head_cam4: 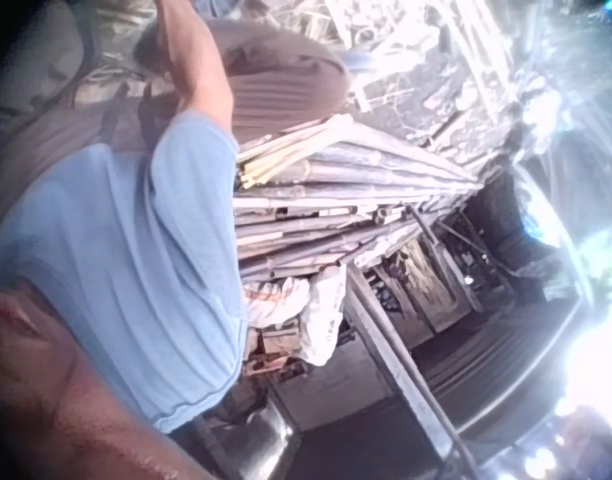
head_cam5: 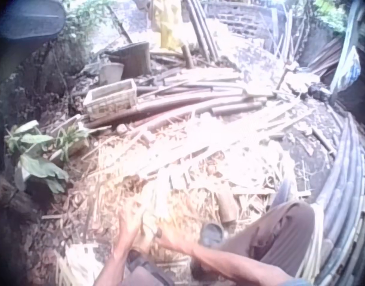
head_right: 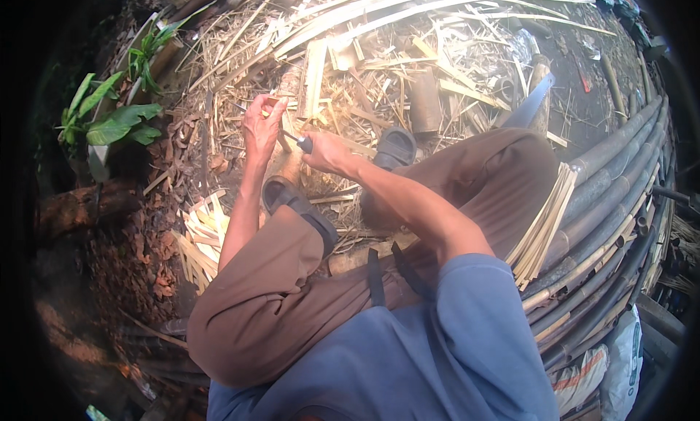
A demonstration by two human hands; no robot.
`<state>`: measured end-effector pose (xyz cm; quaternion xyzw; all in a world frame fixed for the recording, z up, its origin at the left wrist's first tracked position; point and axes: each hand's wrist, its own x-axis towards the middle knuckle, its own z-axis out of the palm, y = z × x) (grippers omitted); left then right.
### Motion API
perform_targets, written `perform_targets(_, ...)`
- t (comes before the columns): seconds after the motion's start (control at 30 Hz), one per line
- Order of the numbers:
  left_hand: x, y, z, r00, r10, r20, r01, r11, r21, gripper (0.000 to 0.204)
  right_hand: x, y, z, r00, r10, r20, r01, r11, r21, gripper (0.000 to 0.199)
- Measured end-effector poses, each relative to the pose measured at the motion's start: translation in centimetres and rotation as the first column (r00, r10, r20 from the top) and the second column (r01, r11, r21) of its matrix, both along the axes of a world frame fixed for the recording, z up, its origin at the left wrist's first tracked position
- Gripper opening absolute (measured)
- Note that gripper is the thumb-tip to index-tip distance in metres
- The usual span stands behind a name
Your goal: The person sharpens a knife on a rectangular sharpening stone, then splits bamboo sticks into thin strips using the knife. The person sits on the ground while working.
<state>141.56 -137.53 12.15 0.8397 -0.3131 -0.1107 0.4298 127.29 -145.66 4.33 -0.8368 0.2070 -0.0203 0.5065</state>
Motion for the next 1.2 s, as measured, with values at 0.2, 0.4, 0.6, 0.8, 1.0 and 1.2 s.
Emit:
perform_targets(0.2, -0.2, 1.1, -0.2, 0.999, 0.032, 0.033, -0.03, 0.998, -0.047, 0.028, 0.3, 0.6, -0.6, 0.999, -0.013, -0.032, 0.008, 0.988, -0.152, 0.029)
perform_targets(0.4, 0.4, 1.1, -0.8, 0.997, 0.03, 0.07, -0.027, 0.999, -0.041, 0.024, 0.5, 0.2, -0.6, 0.986, 0.063, -0.151, -0.079, 0.992, -0.103, 0.031)
perform_targets(0.6, -0.7, 1.4, -0.3, 0.997, -0.006, 0.082, 0.016, 0.992, -0.122, 0.021, 0.0, 0.3, -1.8, 0.969, 0.112, -0.222, -0.102, 0.993, 0.057, 0.04)
perform_targets(0.8, 0.1, 1.9, -1.1, 0.993, -0.003, 0.12, 0.01, 0.998, -0.058, 0.025, -0.7, -0.1, -0.2, 0.933, 0.215, -0.289, -0.311, 0.885, -0.346, 0.024)
perform_targets(1.0, 2.0, 3.8, 1.0, 0.99, 0.115, 0.086, -0.121, 0.99, 0.07, 0.018, -4.6, 2.2, -0.7, 0.896, 0.258, -0.361, -0.374, 0.876, -0.304, 0.023)
perform_targets(1.2, 9.6, 11.3, 2.5, 0.854, 0.504, 0.127, -0.432, 0.825, -0.365, 0.021, -8.3, 3.7, 1.8, 0.959, 0.171, -0.228, -0.183, 0.982, -0.035, 0.042)
